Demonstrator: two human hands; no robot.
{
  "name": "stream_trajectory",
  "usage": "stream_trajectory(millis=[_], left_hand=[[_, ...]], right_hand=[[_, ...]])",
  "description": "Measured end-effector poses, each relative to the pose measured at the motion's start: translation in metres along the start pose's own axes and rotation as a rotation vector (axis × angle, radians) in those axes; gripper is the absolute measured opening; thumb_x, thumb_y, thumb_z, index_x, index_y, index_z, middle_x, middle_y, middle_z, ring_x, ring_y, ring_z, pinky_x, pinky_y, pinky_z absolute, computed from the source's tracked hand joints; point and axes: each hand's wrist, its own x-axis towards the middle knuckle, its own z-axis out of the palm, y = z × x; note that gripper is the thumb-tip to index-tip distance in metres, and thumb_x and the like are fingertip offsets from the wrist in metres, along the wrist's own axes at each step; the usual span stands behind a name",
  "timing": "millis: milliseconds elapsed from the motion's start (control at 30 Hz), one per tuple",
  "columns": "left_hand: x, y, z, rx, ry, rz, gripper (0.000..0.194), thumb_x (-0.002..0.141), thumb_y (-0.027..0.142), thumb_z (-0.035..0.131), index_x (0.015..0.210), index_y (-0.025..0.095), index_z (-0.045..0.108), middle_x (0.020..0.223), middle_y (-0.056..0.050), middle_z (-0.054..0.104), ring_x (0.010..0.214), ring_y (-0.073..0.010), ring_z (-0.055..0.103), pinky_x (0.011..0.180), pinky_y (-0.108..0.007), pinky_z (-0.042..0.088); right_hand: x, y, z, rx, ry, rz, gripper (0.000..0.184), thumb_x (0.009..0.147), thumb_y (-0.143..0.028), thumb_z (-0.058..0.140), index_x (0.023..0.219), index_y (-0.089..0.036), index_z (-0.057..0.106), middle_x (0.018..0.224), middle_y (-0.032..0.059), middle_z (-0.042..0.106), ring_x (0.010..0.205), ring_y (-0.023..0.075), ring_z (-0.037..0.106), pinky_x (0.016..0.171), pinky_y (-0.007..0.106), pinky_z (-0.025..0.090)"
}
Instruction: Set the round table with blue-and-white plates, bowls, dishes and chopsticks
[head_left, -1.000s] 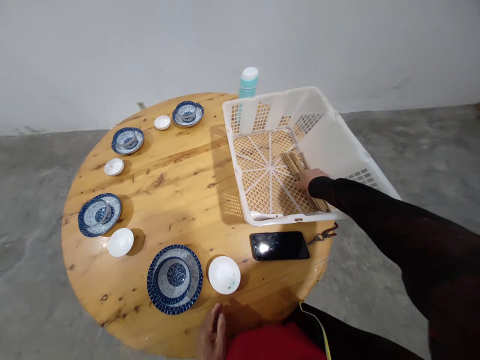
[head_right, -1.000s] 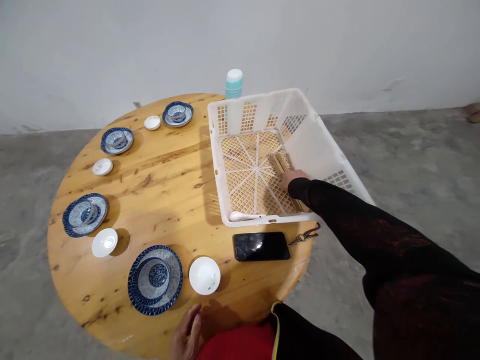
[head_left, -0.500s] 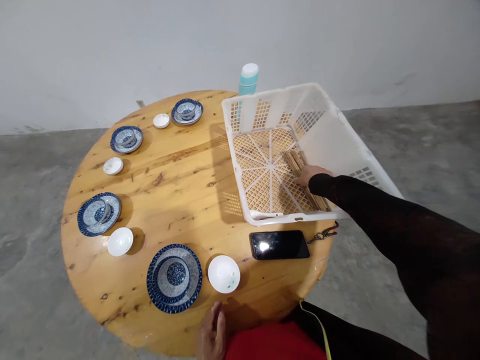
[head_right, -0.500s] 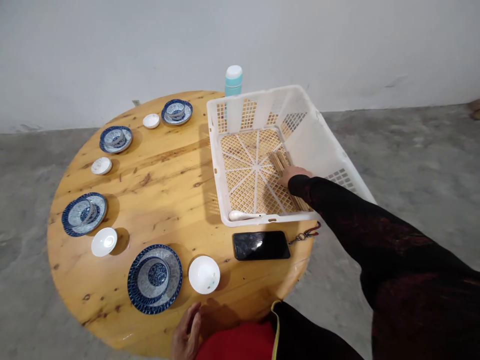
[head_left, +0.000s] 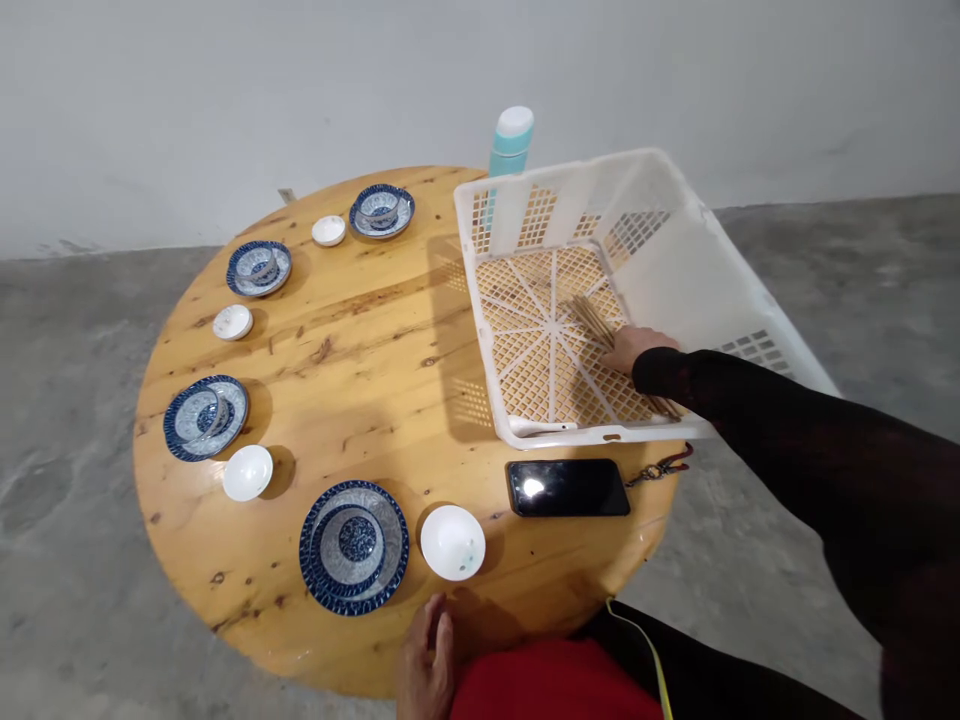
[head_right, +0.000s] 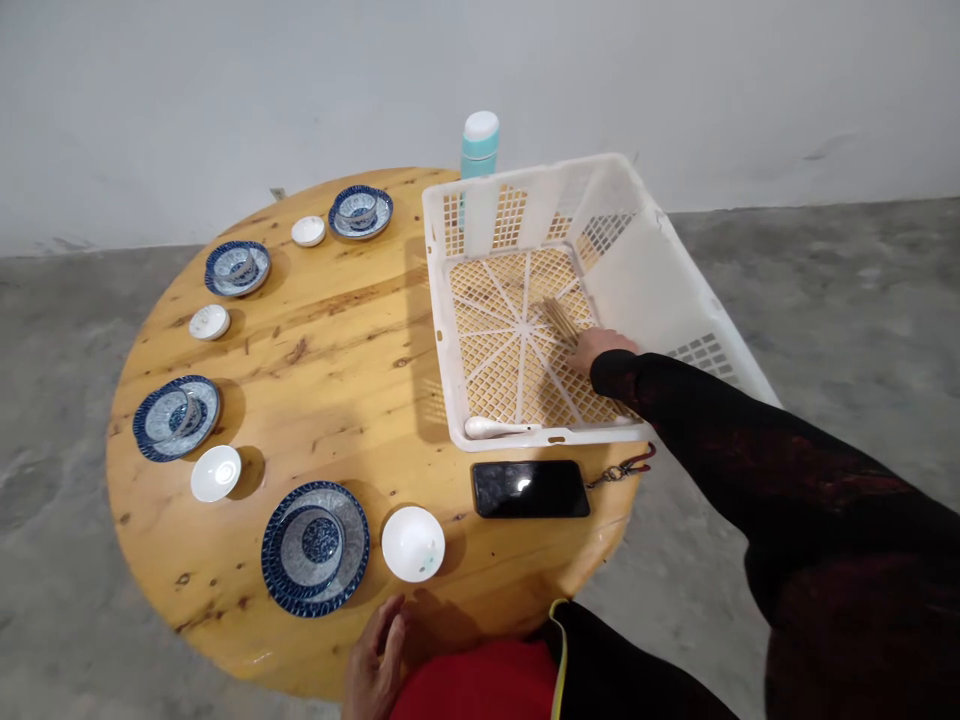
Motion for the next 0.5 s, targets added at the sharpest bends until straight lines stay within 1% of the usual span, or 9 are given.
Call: stream_trajectory(millis=[67, 167, 267, 367, 500], left_hand=[[-0.002, 0.007, 0.000, -0.003, 0.002, -0.002, 0.059, 0.094, 0.065, 0.055, 0.123, 0.018, 0.076, 0.128, -0.014, 0.076, 0.119, -0.0314, 0.073, 0.108, -0.045, 0.058], [-0.004, 0.015, -0.001, -0.010, 0.020, -0.023, 0.060, 0.092, 0.065, 0.056, 0.123, 0.017, 0.075, 0.130, -0.015, 0.075, 0.121, -0.0322, 0.072, 0.109, -0.045, 0.057], [-0.007, 0.020, -0.001, -0.006, 0.039, -0.042, 0.061, 0.090, 0.066, 0.058, 0.123, 0.018, 0.075, 0.130, -0.015, 0.075, 0.123, -0.0325, 0.070, 0.110, -0.046, 0.056], [-0.011, 0.022, -0.002, -0.006, 0.064, -0.060, 0.064, 0.092, 0.067, 0.053, 0.125, 0.016, 0.074, 0.131, -0.016, 0.074, 0.123, -0.0322, 0.070, 0.110, -0.047, 0.056], [-0.012, 0.018, -0.002, -0.006, 0.065, -0.062, 0.062, 0.093, 0.066, 0.052, 0.126, 0.017, 0.073, 0.131, -0.016, 0.074, 0.122, -0.0316, 0.071, 0.110, -0.047, 0.056]], right_hand=[[-0.002, -0.002, 0.000, -0.058, -0.016, 0.019, 0.041, 0.088, -0.026, 0.068, 0.115, 0.004, 0.074, 0.112, 0.0349, 0.071, 0.101, 0.0345, 0.071, 0.077, 0.038, 0.049], [-0.003, -0.005, 0.000, -0.101, -0.030, 0.005, 0.040, 0.090, -0.023, 0.066, 0.119, 0.005, 0.072, 0.112, 0.0348, 0.071, 0.101, 0.0319, 0.071, 0.076, 0.036, 0.047], [-0.003, -0.008, 0.000, -0.115, -0.034, -0.012, 0.040, 0.093, -0.021, 0.063, 0.119, 0.009, 0.070, 0.112, 0.0363, 0.070, 0.102, 0.0329, 0.070, 0.077, 0.036, 0.047], [-0.005, -0.010, -0.002, -0.107, -0.044, -0.013, 0.040, 0.095, -0.019, 0.059, 0.118, 0.012, 0.070, 0.113, 0.0375, 0.069, 0.104, 0.0341, 0.070, 0.078, 0.037, 0.046], [-0.007, -0.011, -0.008, -0.073, -0.046, 0.027, 0.043, 0.096, -0.021, 0.059, 0.119, 0.014, 0.070, 0.115, 0.0385, 0.068, 0.109, 0.0366, 0.069, 0.079, 0.039, 0.044]])
